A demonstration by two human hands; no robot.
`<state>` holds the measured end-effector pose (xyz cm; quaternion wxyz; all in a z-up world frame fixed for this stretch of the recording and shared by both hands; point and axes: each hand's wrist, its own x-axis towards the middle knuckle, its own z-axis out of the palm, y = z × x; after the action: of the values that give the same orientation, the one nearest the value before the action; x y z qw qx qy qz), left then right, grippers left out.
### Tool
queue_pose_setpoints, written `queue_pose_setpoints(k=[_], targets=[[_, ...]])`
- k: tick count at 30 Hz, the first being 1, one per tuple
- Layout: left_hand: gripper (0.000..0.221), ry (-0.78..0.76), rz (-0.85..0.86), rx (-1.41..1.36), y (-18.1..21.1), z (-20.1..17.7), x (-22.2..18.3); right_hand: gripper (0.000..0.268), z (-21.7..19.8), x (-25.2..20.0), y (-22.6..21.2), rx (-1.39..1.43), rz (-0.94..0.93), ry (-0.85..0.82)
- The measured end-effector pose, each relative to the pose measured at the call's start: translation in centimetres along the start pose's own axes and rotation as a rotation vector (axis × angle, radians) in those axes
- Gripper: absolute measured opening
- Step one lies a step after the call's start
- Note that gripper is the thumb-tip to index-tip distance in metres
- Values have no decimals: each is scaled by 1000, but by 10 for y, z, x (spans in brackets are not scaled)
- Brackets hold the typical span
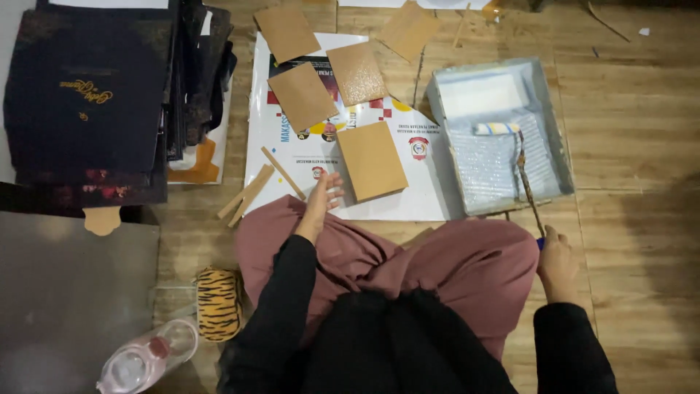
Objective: Arranging small cardboard pieces on a surface and applying white paint using a paint roller.
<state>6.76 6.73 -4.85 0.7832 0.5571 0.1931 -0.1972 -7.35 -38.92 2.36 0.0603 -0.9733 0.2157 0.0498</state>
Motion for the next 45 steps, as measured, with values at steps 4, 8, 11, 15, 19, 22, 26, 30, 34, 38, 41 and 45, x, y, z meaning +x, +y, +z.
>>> queue_pose_setpoints(k=[4, 8, 11, 15, 19, 22, 26, 30, 34, 38, 41, 45], targets=[[63, 7, 25, 10, 14, 7, -22, 49, 32, 27, 27, -127, -79, 168], [59, -4, 74, 47, 17, 8, -31, 46, 1, 37, 10, 92, -142, -6], [56, -24, 121, 118, 15, 9, -35, 51, -38, 45, -7, 269, -116, -152], [44, -56, 127, 281, 13, 12, -32, 57, -83, 50, -31, 247, -162, -195], [46, -62, 111, 324, 14, 15, -33, 67, -84, 63, -45, 30, -213, -188], [49, -49, 115, 373, 17, 15, -37, 58, -57, 78, -36, -91, -321, -78], [46, -56, 123, 328, 16, 15, -34, 64, -28, 82, -18, -137, -441, 52], [45, -57, 93, 326, 13, 15, -24, 62, -15, 72, -5, -111, -525, 196], [47, -68, 67, 299, 17, 15, -24, 66, 2, 72, -2, -28, -293, -50], [48, -74, 26, 299, 15, 14, -21, 71, -4, 68, -7, -57, -320, -21], [49, -73, 20, 345, 27, 19, -30, 68, -19, 64, -9, -194, -319, -43], [49, -68, 18, 355, 23, 17, -27, 72, -55, 42, -12, -264, -375, -117]])
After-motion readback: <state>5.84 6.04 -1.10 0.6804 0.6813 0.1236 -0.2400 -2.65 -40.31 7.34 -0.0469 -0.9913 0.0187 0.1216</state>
